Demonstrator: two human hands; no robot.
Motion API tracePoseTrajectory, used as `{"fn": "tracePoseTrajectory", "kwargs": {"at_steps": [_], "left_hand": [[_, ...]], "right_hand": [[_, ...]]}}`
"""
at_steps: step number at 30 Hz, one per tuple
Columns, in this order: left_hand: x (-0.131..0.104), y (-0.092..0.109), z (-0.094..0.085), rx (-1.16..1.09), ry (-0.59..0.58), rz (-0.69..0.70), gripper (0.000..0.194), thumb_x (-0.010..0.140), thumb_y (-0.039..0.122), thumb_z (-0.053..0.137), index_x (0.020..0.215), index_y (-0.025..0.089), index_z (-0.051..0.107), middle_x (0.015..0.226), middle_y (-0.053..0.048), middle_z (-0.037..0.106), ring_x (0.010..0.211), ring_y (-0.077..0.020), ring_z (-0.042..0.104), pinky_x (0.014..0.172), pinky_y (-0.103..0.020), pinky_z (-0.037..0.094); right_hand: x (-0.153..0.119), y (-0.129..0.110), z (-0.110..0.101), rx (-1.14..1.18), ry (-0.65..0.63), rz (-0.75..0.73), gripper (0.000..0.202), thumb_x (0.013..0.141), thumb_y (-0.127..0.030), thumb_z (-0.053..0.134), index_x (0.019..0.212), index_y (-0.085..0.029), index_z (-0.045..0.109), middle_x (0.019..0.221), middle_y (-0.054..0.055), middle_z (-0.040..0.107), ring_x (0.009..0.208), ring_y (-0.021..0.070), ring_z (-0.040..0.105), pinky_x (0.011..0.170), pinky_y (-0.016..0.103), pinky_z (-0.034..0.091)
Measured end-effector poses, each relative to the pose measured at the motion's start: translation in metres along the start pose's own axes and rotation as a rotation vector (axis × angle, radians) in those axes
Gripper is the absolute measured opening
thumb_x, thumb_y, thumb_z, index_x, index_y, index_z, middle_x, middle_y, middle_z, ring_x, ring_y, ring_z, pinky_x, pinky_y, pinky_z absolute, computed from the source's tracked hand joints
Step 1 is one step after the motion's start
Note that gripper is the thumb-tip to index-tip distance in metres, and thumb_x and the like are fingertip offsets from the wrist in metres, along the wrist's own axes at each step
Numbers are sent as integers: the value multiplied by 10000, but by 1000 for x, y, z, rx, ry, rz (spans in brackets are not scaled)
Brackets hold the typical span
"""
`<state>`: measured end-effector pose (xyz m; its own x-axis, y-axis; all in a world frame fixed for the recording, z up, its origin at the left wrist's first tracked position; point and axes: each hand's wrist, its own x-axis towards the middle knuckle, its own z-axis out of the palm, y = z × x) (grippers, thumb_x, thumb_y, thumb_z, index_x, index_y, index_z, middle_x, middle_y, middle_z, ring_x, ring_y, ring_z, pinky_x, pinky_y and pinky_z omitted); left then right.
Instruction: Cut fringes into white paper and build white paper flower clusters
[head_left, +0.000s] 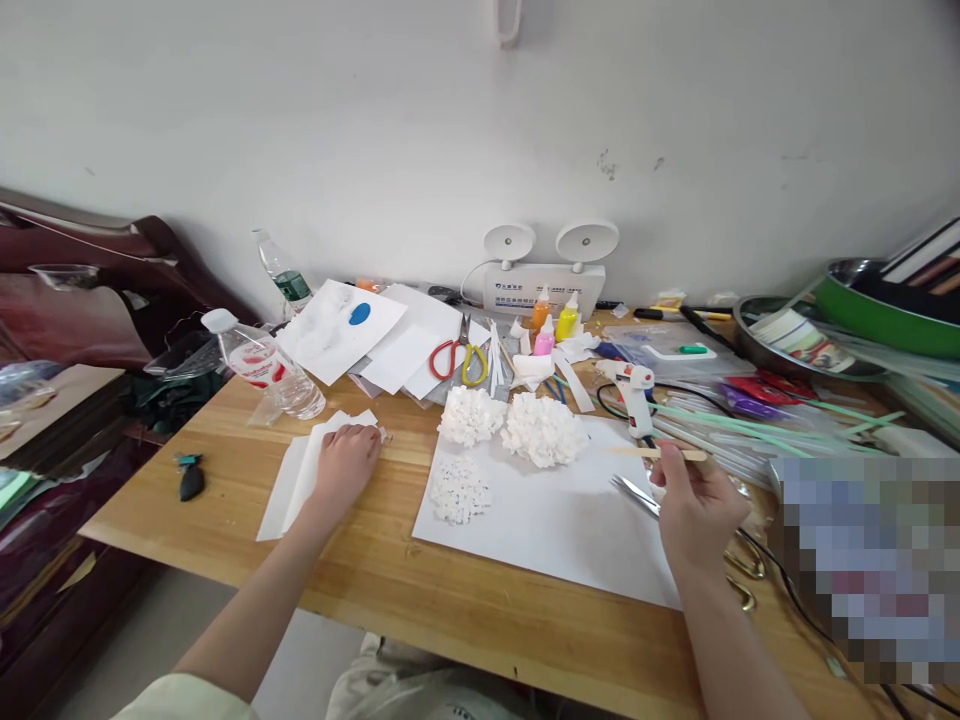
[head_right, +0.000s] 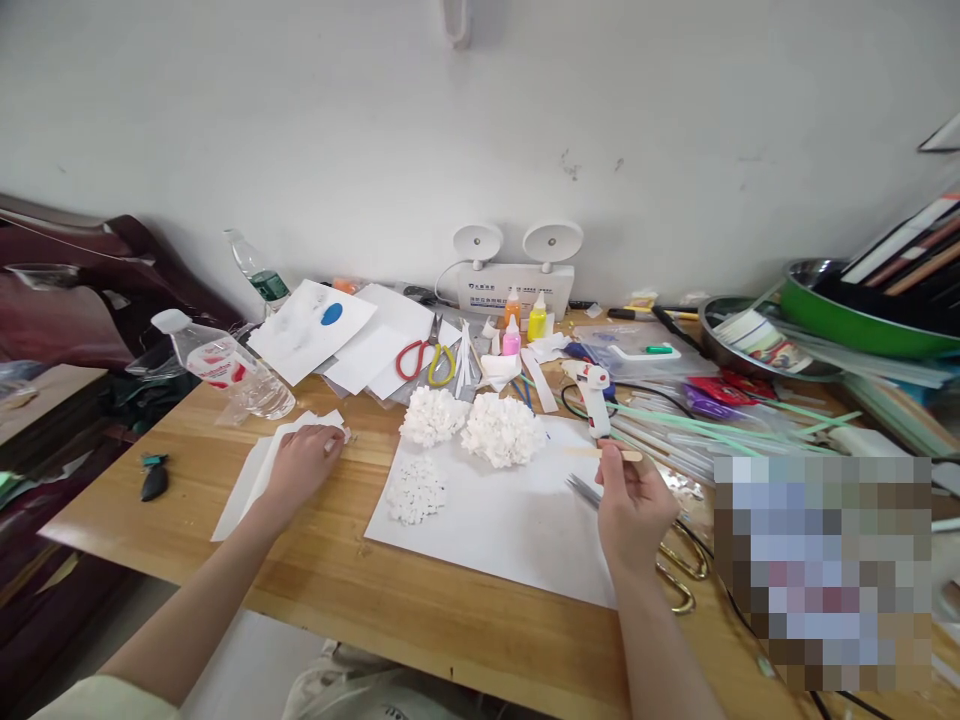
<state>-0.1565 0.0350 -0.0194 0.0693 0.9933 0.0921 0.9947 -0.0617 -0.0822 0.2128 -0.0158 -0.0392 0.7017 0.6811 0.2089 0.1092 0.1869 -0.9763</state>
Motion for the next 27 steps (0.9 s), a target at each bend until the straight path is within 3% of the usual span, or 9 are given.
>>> {"fn": "tracePoseTrajectory", "kwargs": {"at_steps": [7, 11, 14, 16, 19, 22, 24, 27], "left_hand": [[1, 1, -8, -3, 14, -24, 261, 838, 252, 333, 814, 195, 587, 867, -78, 665, 890, -252, 566, 767, -375, 364], [1, -4, -19, -66, 97, -77, 211, 811, 258, 364, 785, 203, 566, 874, -60, 657, 913, -243, 555, 778, -364, 365], [1, -7, -29, -329, 143, -131, 173, 774, 294, 424, 767, 201, 570, 856, -43, 653, 868, -217, 564, 753, -322, 389], [1, -2, -35, -582, 91, -137, 177, 751, 336, 464, 765, 198, 573, 838, -23, 647, 801, -188, 569, 708, -285, 405], [1, 19, -44, -880, -81, -71, 205, 740, 382, 487, 738, 189, 555, 702, 10, 607, 666, -151, 545, 616, -253, 400], [2, 52, -51, -1011, -228, 61, 185, 745, 364, 493, 720, 186, 538, 647, 23, 583, 638, -138, 538, 603, -248, 402], [4, 77, -53, -996, -253, 173, 170, 755, 344, 491, 729, 188, 554, 715, 9, 609, 707, -148, 557, 650, -259, 415], [10, 112, -54, -901, -195, 292, 142, 771, 286, 470, 745, 189, 570, 818, -13, 626, 789, -158, 559, 700, -272, 420]], "right_hand": [[-1, 0, -2, -13, -15, 19, 223, 743, -376, 624, 785, -157, 636, 522, -57, 490, 491, 86, 436, 447, 236, 378], [-2, 0, -3, -15, -17, 39, 212, 749, -363, 622, 792, -157, 634, 531, -56, 497, 499, 86, 441, 445, 232, 361], [-3, 1, -3, -2, -31, 26, 210, 758, -360, 613, 802, -157, 634, 536, -57, 495, 499, 83, 439, 452, 232, 360], [-3, 1, -2, 6, -41, 15, 211, 761, -361, 607, 817, -159, 634, 547, -57, 499, 502, 82, 441, 464, 233, 370], [-4, 1, 0, 15, -48, 8, 222, 763, -366, 599, 835, -158, 635, 558, -53, 509, 502, 83, 447, 471, 231, 384], [-4, 1, 1, 15, -53, -7, 236, 768, -369, 588, 851, -153, 635, 550, -50, 506, 501, 85, 459, 481, 229, 394], [-4, 1, 1, 7, -62, -19, 238, 774, -369, 578, 848, -149, 632, 547, -48, 499, 498, 84, 459, 485, 228, 394], [-4, 1, 1, 0, -76, -26, 240, 774, -372, 576, 827, -143, 628, 558, -38, 507, 493, 86, 466, 483, 228, 402]]}}
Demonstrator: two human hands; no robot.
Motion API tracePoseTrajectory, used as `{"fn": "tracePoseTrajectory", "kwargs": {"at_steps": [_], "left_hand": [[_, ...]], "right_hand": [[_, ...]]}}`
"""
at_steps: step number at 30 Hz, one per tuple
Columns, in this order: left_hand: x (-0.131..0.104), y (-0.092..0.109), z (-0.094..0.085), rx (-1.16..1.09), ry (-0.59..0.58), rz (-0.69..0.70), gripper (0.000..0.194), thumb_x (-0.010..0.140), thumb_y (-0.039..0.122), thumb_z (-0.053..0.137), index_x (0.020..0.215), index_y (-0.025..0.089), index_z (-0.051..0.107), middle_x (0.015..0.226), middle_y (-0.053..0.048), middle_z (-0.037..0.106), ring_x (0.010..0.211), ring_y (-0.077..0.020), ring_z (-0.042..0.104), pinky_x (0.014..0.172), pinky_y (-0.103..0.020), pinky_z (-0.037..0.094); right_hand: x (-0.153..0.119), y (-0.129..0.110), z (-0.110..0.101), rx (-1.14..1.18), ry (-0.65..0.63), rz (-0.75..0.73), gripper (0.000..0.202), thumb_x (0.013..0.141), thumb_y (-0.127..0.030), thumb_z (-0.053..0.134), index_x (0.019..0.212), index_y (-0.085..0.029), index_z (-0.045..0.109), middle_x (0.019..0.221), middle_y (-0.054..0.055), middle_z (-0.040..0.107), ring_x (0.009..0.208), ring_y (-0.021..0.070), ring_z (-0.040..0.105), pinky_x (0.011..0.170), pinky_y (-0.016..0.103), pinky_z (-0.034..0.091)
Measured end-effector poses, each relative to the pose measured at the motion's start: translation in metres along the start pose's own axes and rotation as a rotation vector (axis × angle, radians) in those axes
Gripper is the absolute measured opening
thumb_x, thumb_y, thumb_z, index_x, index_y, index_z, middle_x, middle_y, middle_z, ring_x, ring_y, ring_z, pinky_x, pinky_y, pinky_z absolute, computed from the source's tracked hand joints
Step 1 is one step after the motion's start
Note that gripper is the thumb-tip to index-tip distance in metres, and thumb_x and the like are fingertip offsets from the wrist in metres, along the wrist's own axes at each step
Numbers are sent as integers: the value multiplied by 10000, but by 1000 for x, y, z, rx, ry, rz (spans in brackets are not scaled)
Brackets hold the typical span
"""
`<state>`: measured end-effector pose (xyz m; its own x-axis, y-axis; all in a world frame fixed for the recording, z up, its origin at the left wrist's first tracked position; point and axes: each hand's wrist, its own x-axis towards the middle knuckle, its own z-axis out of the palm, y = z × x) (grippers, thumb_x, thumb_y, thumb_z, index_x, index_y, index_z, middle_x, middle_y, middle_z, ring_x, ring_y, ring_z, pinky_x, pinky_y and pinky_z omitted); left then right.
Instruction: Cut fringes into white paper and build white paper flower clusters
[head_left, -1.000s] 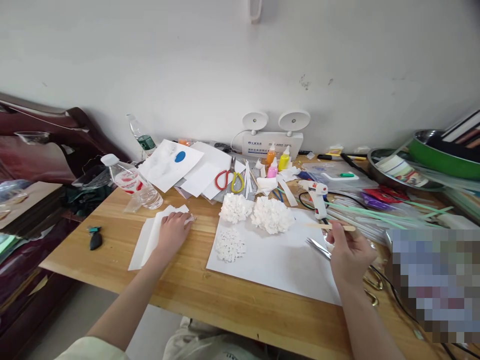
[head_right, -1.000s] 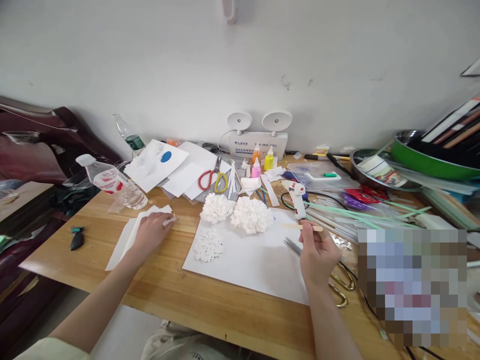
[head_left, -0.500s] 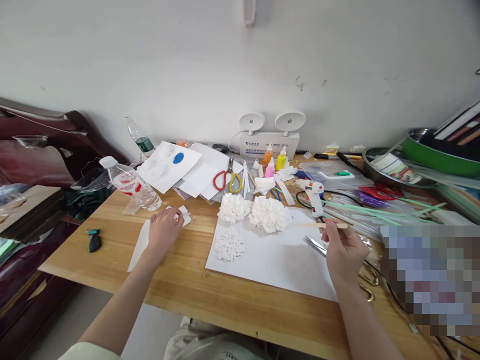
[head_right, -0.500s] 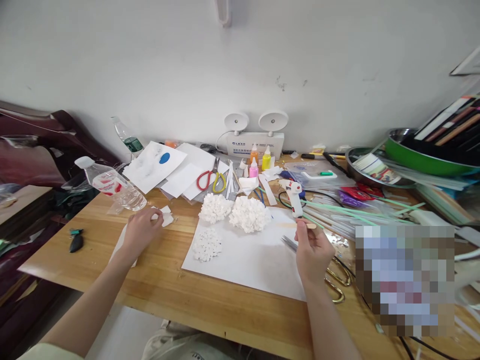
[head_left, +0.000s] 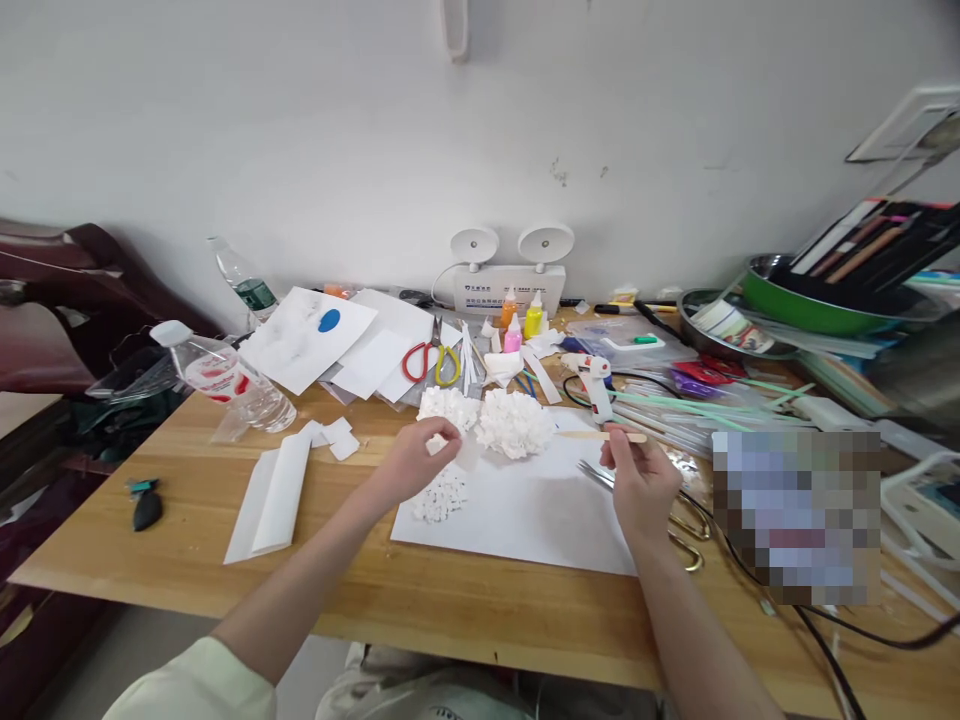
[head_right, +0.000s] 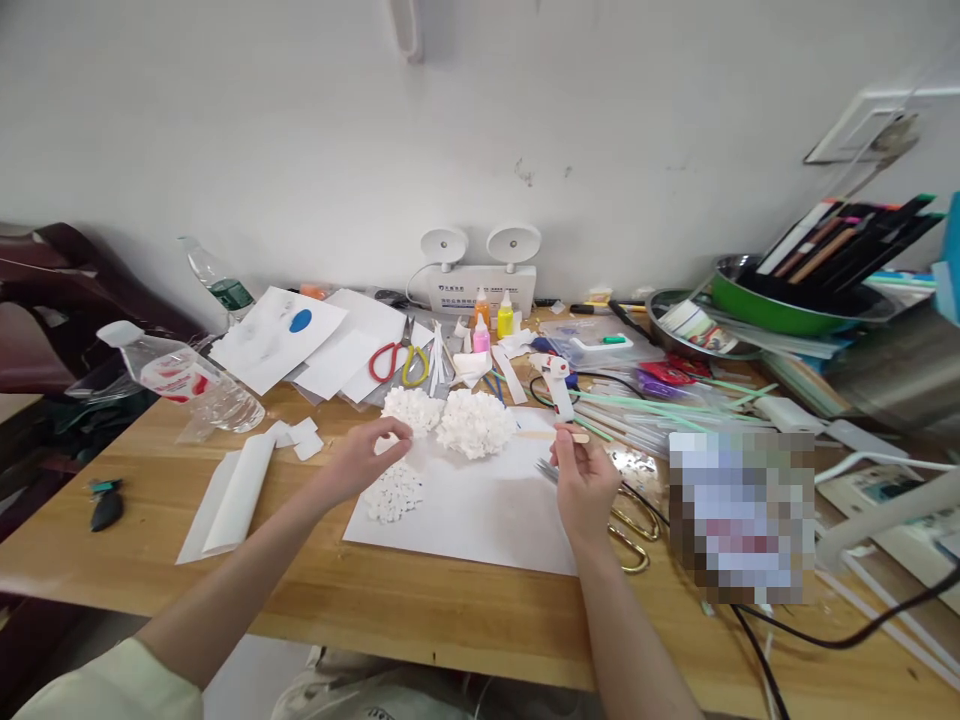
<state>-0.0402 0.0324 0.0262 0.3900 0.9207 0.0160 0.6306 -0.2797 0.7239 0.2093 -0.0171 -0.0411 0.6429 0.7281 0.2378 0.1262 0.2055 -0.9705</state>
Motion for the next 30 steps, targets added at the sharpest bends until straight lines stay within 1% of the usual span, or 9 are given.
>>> {"fn": "tracePoseTrajectory", "kwargs": {"at_steps": [2, 5, 9, 13, 17, 20, 23, 26, 30], "left_hand": [[13, 10, 15, 62, 1, 86, 122, 768, 242, 466, 728, 182, 564, 807, -19, 621, 787, -152, 555, 721, -272, 422], [33, 19, 36, 171, -32, 189, 127, 766, 210, 461, 704, 179, 568, 756, -14, 618, 751, -141, 548, 716, -265, 422], [59, 24, 58, 253, -17, 202, 139, 757, 204, 463, 703, 171, 587, 749, -32, 613, 760, -164, 540, 709, -291, 412], [76, 25, 71, 317, -3, 198, 155, 745, 195, 462, 695, 165, 606, 740, -46, 608, 773, -187, 535, 715, -319, 394], [83, 26, 75, 358, -1, 190, 174, 743, 186, 459, 674, 163, 617, 744, -55, 617, 780, -198, 536, 714, -328, 385], [84, 27, 76, 364, 0, 185, 179, 746, 187, 463, 681, 165, 628, 757, -57, 628, 796, -201, 542, 719, -327, 383], [85, 27, 75, 356, -7, 181, 183, 747, 193, 475, 668, 172, 639, 748, -51, 641, 795, -202, 554, 723, -330, 382], [84, 24, 71, 333, 0, 189, 199, 762, 182, 471, 681, 184, 653, 758, -38, 658, 796, -189, 569, 743, -324, 384], [76, 18, 64, 294, 71, 183, 196, 792, 185, 465, 787, 197, 660, 833, -28, 667, 843, -177, 573, 779, -318, 378]], "right_hand": [[-1, 1, 0, -5, -8, -5, 250, 772, -380, 575, 830, -142, 625, 570, -29, 523, 492, 92, 482, 481, 234, 419], [-2, 4, -1, -24, -34, -42, 253, 792, -383, 552, 854, -148, 621, 607, -10, 550, 510, 104, 509, 496, 246, 445], [-3, 9, 1, -65, -109, -139, 236, 829, -368, 509, 884, -161, 608, 663, 11, 566, 557, 122, 534, 527, 264, 463], [-1, 10, 6, -124, -186, -247, 213, 854, -347, 469, 870, -178, 597, 658, 14, 570, 583, 139, 553, 546, 276, 466], [1, 6, 8, -193, -240, -408, 142, 862, -262, 466, 861, -191, 589, 673, 13, 588, 609, 142, 565, 592, 280, 459], [2, 1, 9, -208, -214, -492, 113, 859, -214, 469, 868, -192, 579, 701, 22, 605, 624, 146, 574, 595, 277, 454], [2, -4, 11, -266, -198, -565, 107, 856, -186, 468, 857, -192, 575, 677, 17, 599, 608, 143, 566, 588, 270, 444], [4, -7, 14, -323, -226, -590, 115, 861, -178, 459, 836, -190, 570, 647, 5, 583, 560, 132, 544, 566, 261, 430], [6, -3, 18, -316, -256, -547, 120, 865, -194, 453, 831, -186, 567, 679, 14, 597, 552, 131, 545, 553, 255, 431]]}}
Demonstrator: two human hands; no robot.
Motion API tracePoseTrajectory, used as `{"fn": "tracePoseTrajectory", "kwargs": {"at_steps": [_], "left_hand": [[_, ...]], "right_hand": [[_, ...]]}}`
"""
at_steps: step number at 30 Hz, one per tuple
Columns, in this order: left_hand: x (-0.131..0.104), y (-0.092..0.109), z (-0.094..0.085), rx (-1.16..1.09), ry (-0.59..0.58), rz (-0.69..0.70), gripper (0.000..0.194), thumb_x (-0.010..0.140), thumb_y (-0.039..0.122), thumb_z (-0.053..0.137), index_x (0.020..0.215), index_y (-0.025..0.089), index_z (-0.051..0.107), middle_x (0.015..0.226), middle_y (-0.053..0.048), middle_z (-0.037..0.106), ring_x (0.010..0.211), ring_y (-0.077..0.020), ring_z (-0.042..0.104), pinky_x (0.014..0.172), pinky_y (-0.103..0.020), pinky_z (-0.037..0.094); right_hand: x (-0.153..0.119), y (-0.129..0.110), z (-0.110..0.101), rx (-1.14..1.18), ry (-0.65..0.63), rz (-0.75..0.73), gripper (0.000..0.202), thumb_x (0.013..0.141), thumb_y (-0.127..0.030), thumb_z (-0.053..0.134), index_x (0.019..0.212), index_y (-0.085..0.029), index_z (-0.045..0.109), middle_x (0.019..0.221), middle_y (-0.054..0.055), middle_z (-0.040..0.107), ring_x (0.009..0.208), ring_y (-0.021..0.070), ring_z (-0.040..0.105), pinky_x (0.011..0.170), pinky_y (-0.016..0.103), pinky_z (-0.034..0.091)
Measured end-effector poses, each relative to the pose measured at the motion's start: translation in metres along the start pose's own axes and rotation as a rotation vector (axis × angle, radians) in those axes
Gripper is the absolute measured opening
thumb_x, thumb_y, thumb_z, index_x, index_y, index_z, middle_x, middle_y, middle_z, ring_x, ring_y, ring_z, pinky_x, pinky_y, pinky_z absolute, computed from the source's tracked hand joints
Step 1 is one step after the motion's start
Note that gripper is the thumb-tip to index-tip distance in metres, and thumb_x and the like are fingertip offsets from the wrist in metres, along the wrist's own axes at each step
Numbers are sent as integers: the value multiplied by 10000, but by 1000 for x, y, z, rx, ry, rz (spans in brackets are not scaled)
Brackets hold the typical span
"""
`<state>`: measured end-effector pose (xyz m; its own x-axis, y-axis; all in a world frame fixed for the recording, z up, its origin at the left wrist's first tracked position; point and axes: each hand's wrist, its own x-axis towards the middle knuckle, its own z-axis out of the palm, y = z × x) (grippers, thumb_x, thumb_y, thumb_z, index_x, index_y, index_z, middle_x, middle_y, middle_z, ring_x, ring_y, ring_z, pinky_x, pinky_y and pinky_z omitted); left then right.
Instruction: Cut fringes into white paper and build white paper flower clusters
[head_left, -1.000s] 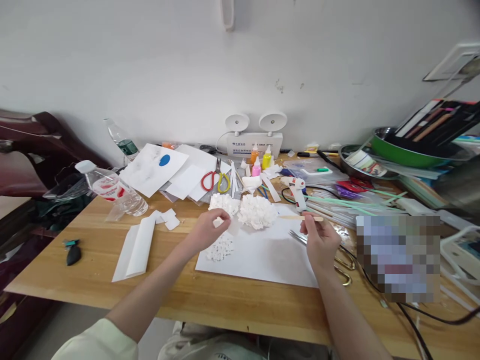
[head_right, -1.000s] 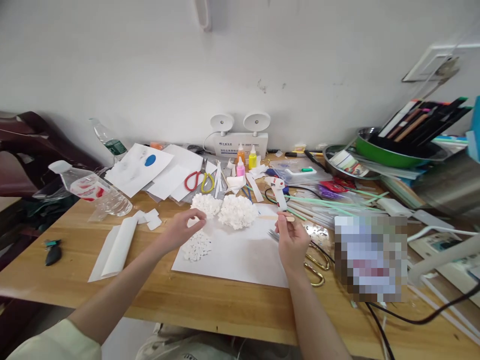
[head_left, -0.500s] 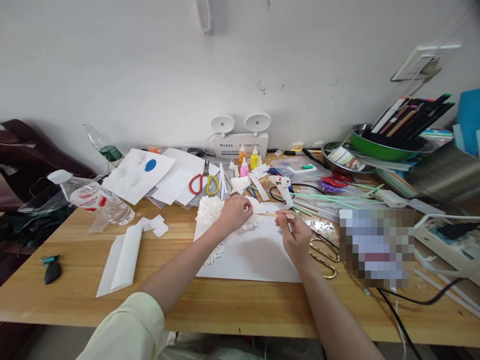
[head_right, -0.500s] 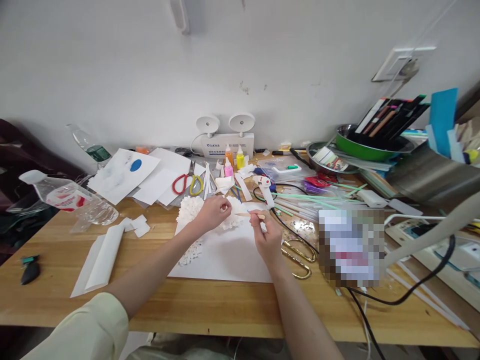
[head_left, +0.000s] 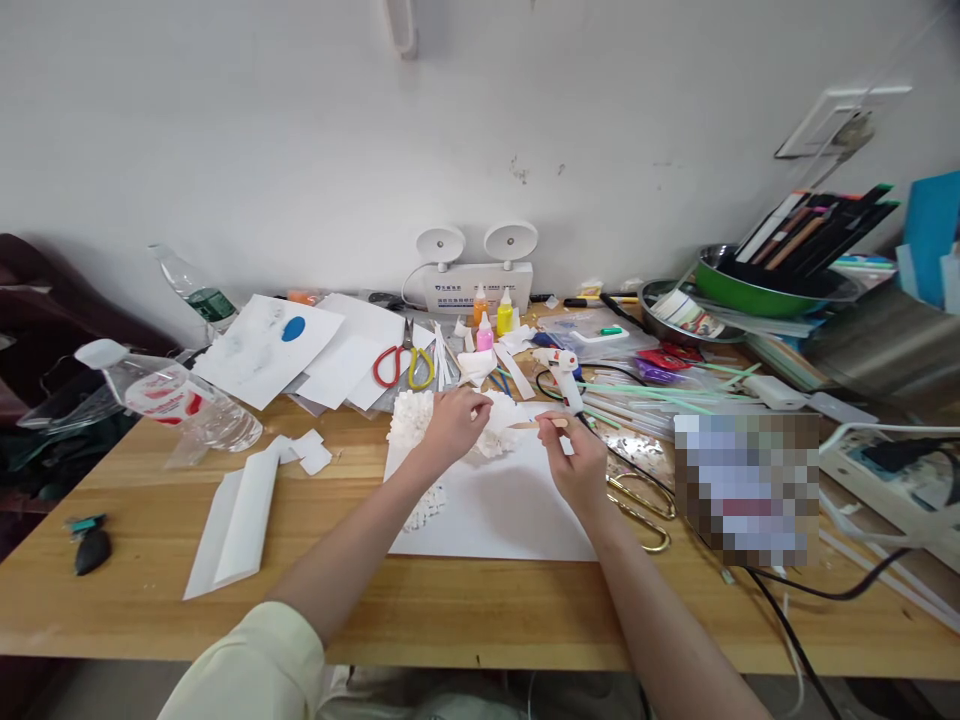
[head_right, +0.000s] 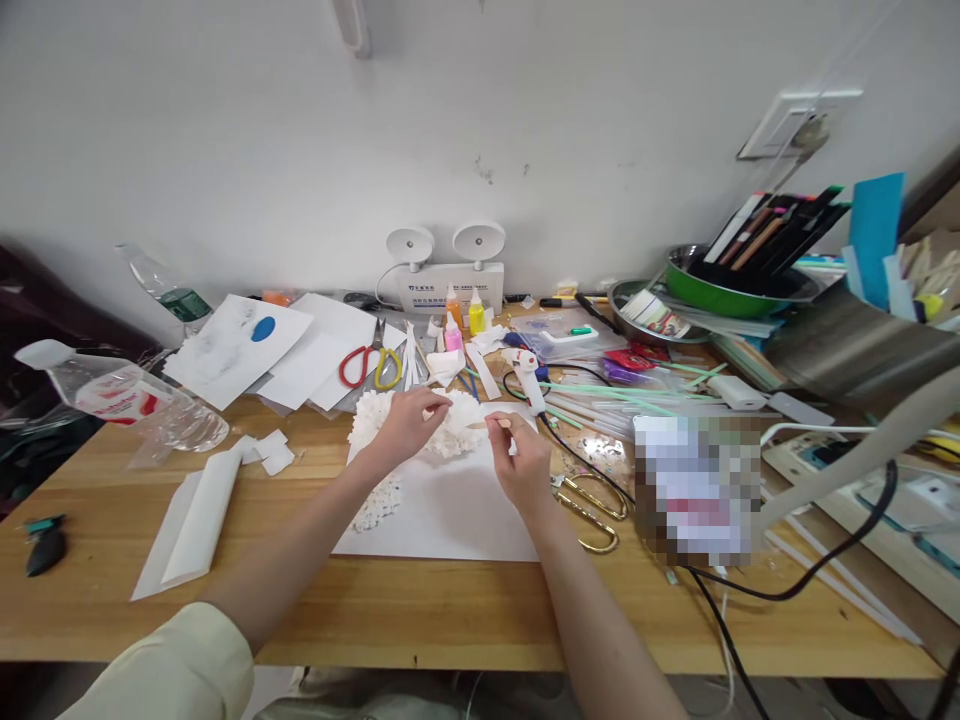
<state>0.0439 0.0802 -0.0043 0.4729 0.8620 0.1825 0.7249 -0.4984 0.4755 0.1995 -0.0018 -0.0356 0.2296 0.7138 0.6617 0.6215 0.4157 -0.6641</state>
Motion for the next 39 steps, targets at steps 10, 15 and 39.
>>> {"fn": "tracePoseTrajectory", "kwargs": {"at_steps": [10, 15, 39], "left_hand": [[-38, -6, -5, -125, 82, -52, 176, 802, 186, 474, 800, 203, 648, 788, -19, 642, 794, -156, 564, 751, -306, 372], [-50, -3, 3, -154, 73, -24, 169, 807, 192, 477, 815, 206, 645, 775, -21, 628, 802, -161, 553, 763, -314, 387], [-95, 27, 37, -117, -323, 528, 213, 847, 182, 416, 960, 162, 595, 1026, -65, 632, 983, -176, 546, 873, -306, 422]], "right_hand": [[8, -1, 4, -32, -66, 13, 148, 874, -239, 434, 819, -185, 560, 720, 37, 625, 564, 137, 544, 574, 263, 429], [17, -3, 9, -116, -168, 17, 210, 891, -283, 393, 789, -188, 549, 738, 50, 626, 581, 144, 532, 578, 262, 411], [37, 2, 20, -119, -428, 30, 181, 862, -205, 412, 754, -192, 557, 724, 46, 647, 627, 164, 583, 588, 260, 427]]}}
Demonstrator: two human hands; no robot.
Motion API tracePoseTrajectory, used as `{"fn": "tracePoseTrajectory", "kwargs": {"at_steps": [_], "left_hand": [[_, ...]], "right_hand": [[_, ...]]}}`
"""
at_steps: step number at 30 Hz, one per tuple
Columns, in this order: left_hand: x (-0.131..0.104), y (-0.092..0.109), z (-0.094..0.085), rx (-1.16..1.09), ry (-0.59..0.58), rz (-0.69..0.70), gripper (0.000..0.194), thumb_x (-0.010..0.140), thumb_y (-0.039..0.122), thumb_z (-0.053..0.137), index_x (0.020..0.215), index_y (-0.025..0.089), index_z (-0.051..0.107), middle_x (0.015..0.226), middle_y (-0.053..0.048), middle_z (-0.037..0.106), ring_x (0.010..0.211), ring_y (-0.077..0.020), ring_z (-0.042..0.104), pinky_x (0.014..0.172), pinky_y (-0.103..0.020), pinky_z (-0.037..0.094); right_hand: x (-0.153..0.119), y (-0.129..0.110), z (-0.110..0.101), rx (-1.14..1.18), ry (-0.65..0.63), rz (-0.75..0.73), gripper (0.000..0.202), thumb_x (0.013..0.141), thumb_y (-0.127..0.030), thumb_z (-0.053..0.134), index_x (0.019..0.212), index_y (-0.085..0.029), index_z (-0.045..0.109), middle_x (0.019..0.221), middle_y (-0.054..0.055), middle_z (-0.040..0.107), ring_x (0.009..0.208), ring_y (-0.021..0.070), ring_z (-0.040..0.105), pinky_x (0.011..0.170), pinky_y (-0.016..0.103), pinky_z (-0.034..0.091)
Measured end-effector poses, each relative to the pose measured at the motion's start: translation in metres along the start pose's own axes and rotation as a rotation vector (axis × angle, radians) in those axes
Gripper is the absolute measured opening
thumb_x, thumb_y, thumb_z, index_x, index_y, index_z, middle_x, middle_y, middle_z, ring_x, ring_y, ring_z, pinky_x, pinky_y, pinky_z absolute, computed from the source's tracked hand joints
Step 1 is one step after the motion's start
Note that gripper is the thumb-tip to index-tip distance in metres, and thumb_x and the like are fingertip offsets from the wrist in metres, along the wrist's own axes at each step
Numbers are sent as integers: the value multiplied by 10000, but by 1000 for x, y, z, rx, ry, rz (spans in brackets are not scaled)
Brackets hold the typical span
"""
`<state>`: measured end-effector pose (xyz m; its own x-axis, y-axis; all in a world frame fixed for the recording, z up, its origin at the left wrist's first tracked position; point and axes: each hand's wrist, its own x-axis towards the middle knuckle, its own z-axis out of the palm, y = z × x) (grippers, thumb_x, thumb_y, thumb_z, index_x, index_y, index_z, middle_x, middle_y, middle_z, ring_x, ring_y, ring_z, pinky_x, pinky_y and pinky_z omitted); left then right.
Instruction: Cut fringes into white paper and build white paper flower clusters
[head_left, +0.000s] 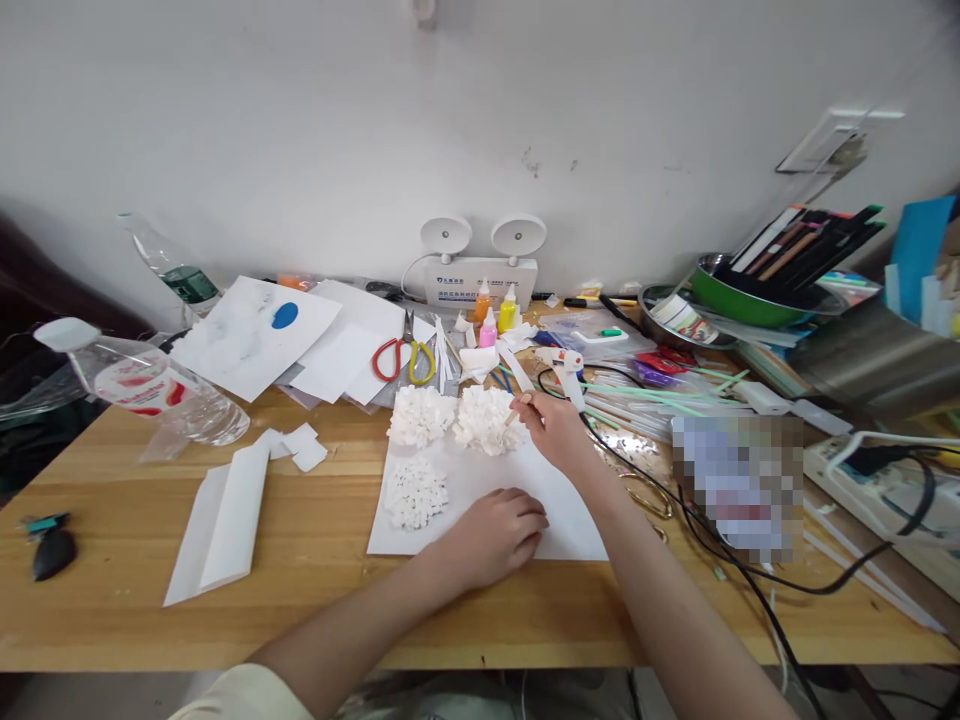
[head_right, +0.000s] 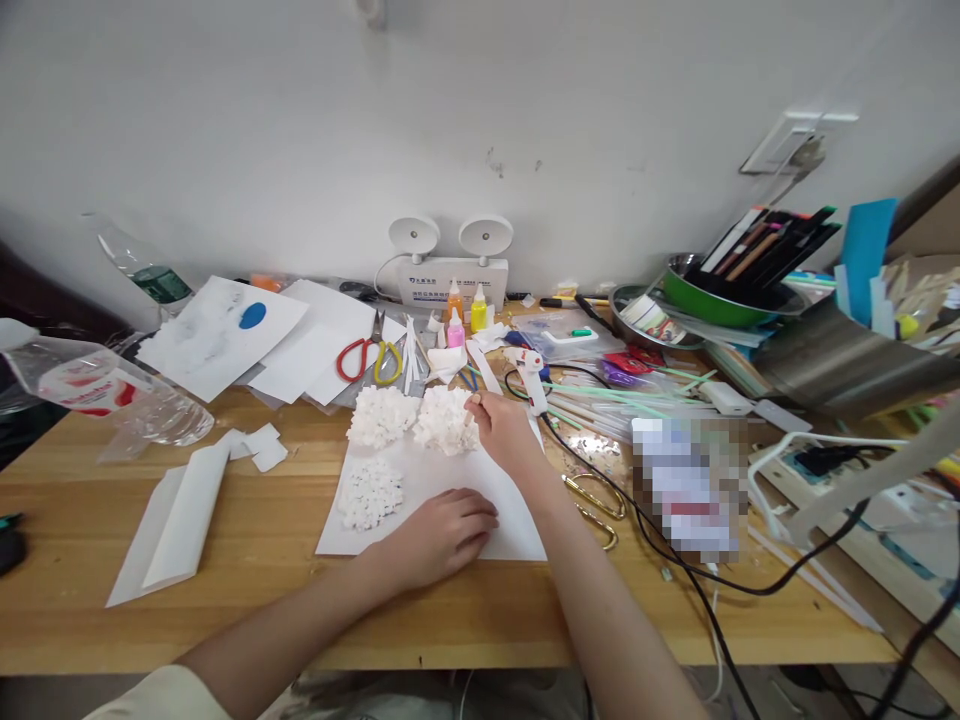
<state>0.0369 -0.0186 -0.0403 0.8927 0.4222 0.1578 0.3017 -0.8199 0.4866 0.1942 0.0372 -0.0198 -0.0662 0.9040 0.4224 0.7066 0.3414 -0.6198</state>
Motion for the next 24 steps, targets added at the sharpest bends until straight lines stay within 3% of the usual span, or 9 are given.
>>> {"fn": "tracePoseTrajectory", "kwargs": {"at_steps": [9, 15, 24], "left_hand": [[1, 1, 2, 9, 23, -1, 178, 832, 163, 439, 899, 149, 603, 1000, -63, 632, 962, -176, 542, 862, -298, 432], [1, -1, 2, -4, 10, -12, 166, 819, 154, 456, 892, 162, 605, 996, -59, 635, 958, -174, 546, 868, -303, 425], [-2, -3, 4, -17, 26, -1, 178, 832, 177, 444, 901, 161, 607, 1021, -59, 630, 978, -181, 539, 873, -304, 419]], "right_hand": [[2, 0, 9, -142, 92, 13, 206, 849, -218, 423, 685, -189, 543, 577, 41, 608, 548, 182, 569, 538, 265, 377], [-6, 1, 22, -262, 179, 9, 244, 871, -261, 390, 687, -189, 535, 624, 76, 632, 550, 196, 564, 522, 281, 358], [0, 4, 15, -126, 56, -10, 218, 861, -230, 400, 685, -197, 525, 647, 51, 639, 569, 179, 572, 561, 273, 389]]}}
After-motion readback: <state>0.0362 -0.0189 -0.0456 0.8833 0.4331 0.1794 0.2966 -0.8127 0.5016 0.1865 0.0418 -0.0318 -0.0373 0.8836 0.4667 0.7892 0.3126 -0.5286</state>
